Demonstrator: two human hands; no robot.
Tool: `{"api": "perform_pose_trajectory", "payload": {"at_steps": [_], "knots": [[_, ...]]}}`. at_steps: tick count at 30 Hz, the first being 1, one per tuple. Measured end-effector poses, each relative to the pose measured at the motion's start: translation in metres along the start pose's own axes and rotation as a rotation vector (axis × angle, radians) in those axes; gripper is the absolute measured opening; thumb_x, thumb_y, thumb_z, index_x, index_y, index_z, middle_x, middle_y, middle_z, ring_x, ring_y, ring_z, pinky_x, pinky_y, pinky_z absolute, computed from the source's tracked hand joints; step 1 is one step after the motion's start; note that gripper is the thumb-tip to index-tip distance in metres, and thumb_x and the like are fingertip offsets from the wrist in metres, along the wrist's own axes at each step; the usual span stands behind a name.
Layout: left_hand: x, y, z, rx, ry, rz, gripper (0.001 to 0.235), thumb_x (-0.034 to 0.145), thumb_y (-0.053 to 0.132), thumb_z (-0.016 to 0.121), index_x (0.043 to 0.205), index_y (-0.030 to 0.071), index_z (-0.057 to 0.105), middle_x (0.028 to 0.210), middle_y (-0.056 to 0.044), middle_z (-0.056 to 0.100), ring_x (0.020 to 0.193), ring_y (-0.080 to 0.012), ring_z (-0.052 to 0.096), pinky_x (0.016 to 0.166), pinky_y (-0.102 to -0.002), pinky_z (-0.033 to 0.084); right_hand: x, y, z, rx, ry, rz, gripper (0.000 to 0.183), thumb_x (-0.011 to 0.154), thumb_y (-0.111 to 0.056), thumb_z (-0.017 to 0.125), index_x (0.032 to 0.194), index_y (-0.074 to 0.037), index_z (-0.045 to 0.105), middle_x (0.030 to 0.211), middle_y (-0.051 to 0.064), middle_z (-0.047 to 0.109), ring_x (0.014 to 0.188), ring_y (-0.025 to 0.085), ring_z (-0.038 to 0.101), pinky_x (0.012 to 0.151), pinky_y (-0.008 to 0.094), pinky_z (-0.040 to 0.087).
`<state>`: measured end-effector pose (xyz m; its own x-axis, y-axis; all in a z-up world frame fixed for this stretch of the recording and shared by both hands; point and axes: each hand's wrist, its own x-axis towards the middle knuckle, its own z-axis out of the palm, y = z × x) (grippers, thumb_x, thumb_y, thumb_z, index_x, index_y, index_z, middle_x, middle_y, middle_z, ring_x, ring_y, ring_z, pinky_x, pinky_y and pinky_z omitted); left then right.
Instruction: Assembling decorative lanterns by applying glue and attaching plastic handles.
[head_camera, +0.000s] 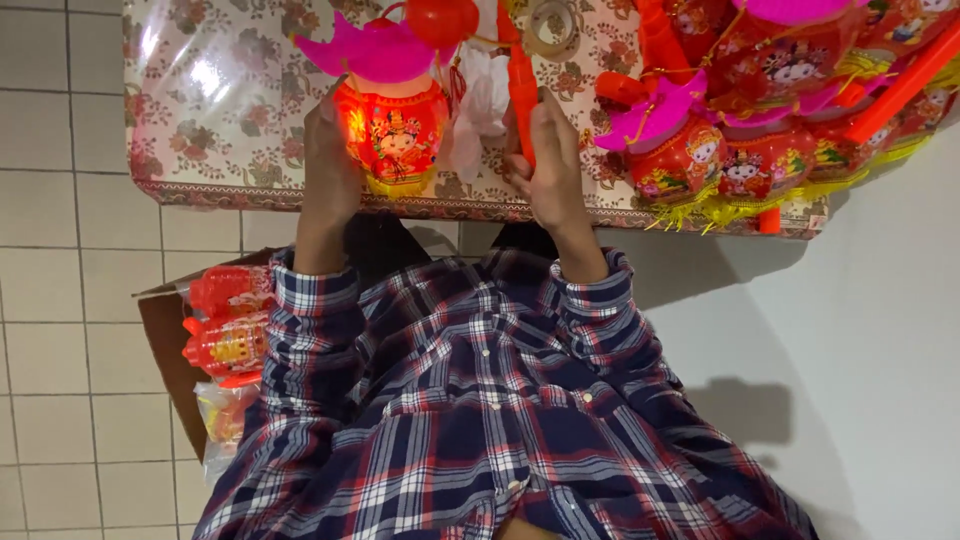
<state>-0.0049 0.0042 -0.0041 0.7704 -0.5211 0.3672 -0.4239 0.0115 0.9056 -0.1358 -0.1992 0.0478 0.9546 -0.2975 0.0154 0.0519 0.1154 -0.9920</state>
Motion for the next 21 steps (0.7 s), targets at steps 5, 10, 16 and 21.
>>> {"api": "perform_pose_trajectory", "payload": {"at_steps": [5, 10, 16, 21], "knots": [[0.001, 0.005, -0.001, -0.025, 0.001, -0.005, 0.063, 0.114, 0.048, 0.012, 0.131, 0.003, 0.053, 0.117, -0.017, 0.062, 0.114, -0.0298, 0.060, 0.094, -0.043, 0.048, -0.001, 0.000, 0.001, -0.015, -0.009, 0.002, 0.061, 0.098, -0.069, 0.025, 0.100, -0.014, 0.050, 0.060, -0.005, 0.033, 0.047, 0.005, 0.024, 0.040, 0.020, 0.025], [0.000, 0.010, -0.001, -0.066, 0.014, -0.019, 0.056, 0.114, 0.045, 0.017, 0.119, 0.004, 0.055, 0.106, -0.013, 0.062, 0.103, -0.0257, 0.061, 0.083, -0.040, 0.047, -0.004, -0.001, 0.001, -0.099, -0.010, 0.006, 0.064, 0.098, -0.070, 0.023, 0.104, -0.013, 0.052, 0.060, -0.006, 0.035, 0.046, 0.005, 0.027, 0.041, 0.020, 0.029], [0.003, 0.019, 0.002, -0.109, 0.014, -0.030, 0.052, 0.114, 0.041, 0.022, 0.106, 0.004, 0.058, 0.094, -0.009, 0.061, 0.092, -0.0217, 0.062, 0.073, -0.037, 0.046, -0.001, 0.005, -0.001, -0.047, -0.028, 0.021, 0.040, 0.105, -0.051, 0.039, 0.097, -0.014, 0.050, 0.061, -0.006, 0.035, 0.049, 0.004, 0.028, 0.044, 0.021, 0.026], [-0.003, 0.002, -0.003, 0.002, 0.037, -0.079, 0.023, 0.097, 0.015, 0.020, 0.093, 0.012, 0.042, 0.090, -0.002, 0.041, 0.085, -0.0165, 0.041, 0.071, -0.037, 0.030, 0.001, 0.018, -0.007, -0.074, -0.050, -0.036, 0.030, 0.107, -0.036, 0.038, 0.115, -0.011, 0.053, 0.068, -0.004, 0.039, 0.053, 0.005, 0.033, 0.044, 0.020, 0.029]]}}
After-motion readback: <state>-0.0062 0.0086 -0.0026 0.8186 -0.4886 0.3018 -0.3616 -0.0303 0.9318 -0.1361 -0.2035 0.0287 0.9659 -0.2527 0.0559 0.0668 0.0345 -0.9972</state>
